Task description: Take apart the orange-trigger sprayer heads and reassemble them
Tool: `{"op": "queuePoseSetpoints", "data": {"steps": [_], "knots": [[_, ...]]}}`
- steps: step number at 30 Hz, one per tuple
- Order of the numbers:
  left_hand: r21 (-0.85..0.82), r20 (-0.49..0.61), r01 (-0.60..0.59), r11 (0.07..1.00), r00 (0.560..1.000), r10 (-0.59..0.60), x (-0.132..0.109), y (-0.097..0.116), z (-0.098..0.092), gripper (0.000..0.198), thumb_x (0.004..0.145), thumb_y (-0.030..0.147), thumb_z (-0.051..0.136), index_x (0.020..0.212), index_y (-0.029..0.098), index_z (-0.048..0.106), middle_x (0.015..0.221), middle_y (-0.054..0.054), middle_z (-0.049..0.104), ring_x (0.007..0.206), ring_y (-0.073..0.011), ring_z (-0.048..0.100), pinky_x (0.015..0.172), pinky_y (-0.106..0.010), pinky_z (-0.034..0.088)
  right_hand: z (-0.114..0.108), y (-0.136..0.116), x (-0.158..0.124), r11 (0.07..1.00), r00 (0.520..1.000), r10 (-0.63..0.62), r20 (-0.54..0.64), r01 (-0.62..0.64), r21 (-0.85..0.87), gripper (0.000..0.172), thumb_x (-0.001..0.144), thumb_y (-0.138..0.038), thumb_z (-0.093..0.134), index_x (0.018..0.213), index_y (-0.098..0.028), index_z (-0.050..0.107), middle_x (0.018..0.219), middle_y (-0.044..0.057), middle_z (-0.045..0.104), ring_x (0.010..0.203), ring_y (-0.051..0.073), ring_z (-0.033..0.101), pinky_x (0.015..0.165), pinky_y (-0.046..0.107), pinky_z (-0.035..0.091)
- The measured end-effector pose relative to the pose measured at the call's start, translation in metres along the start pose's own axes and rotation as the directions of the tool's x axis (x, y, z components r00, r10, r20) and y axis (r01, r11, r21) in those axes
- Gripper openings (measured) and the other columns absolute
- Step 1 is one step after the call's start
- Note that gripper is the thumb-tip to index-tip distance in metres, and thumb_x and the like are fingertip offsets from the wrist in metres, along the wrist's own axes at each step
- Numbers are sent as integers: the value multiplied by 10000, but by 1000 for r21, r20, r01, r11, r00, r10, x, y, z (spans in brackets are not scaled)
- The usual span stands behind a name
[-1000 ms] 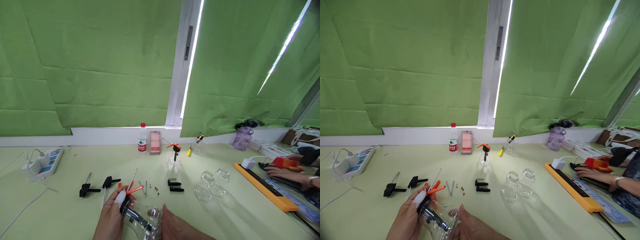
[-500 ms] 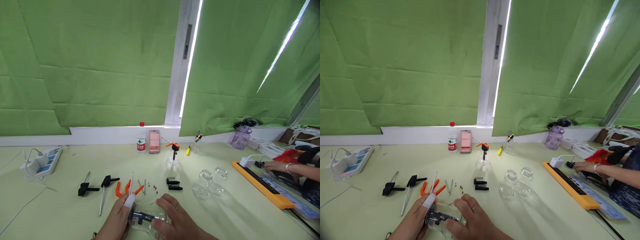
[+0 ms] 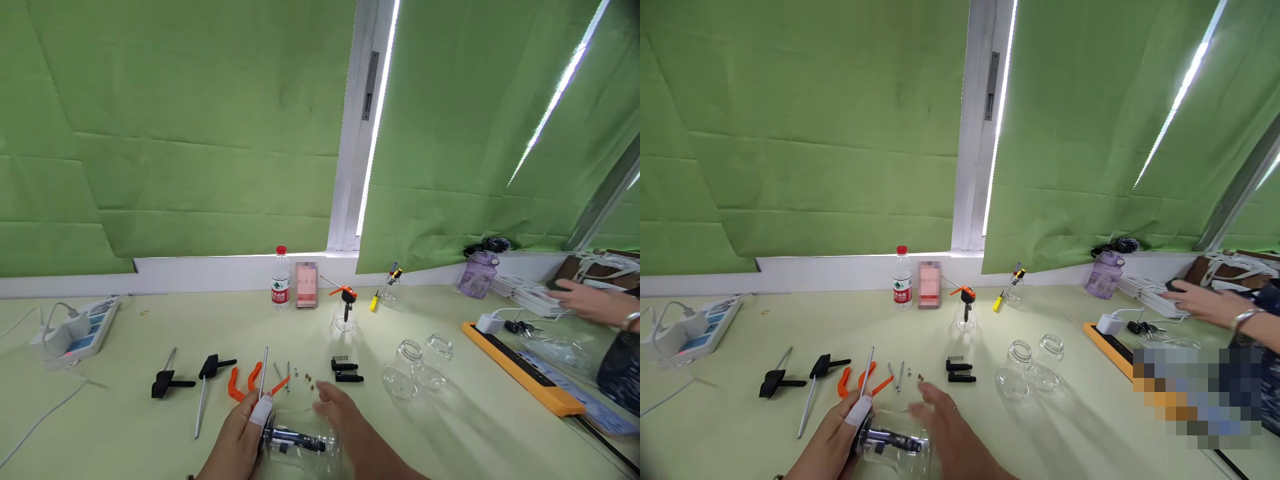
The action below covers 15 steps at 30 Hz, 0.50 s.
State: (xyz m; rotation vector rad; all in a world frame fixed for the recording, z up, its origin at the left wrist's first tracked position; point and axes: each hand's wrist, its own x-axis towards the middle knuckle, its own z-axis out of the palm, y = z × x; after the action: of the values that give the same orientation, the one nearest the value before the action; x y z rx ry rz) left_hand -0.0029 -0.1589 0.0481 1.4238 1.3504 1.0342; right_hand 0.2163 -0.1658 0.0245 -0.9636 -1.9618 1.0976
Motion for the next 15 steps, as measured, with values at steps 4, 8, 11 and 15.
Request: {"op": "queuePoseSetpoints", "data": {"steps": [4, 8, 11, 15], "knots": [[112, 83, -165, 980, 984, 156, -1, -8, -2, 353, 842, 518, 420, 752, 197, 534, 665, -3, 557, 647, -166, 504, 650, -260, 434, 2, 4, -3, 926, 949, 278, 149, -306, 221, 856, 686, -635, 605, 1350, -188, 303, 1206, 162, 531, 1000, 254, 606, 795, 358, 517], [75, 120, -111, 991, 987, 102, 1, -6, -1, 367, 846, 518, 412, 734, 193, 540, 674, -4, 559, 648, -160, 503, 639, -249, 431, 6, 7, -8, 915, 998, -63, 6, 60, -399, 693, 690, -495, 679, 1263, -183, 445, 1152, 158, 582, 1017, 271, 596, 838, 363, 517], [-26, 90, 11, 1000, 996, -9, -2, 3, 6, 389, 800, 563, 448, 680, 201, 527, 567, 26, 512, 586, -156, 500, 593, -245, 434, 3, -2, -14, 430, 844, -535, 40, 312, -847, 445, 778, -365, 621, 1169, -171, 532, 1085, 159, 630, 1024, 291, 594, 794, 374, 543], [-124, 71, 168, 978, 984, -161, -12, 11, 22, 415, 768, 590, 465, 610, 207, 479, 442, 72, 410, 410, -107, 393, 445, -217, 366, -3, -11, -29, 41, 663, -714, 224, 358, -933, 210, 811, -246, 612, 1022, -252, 612, 955, 25, 701, 937, 203, 649, 764, 280, 559]]}}
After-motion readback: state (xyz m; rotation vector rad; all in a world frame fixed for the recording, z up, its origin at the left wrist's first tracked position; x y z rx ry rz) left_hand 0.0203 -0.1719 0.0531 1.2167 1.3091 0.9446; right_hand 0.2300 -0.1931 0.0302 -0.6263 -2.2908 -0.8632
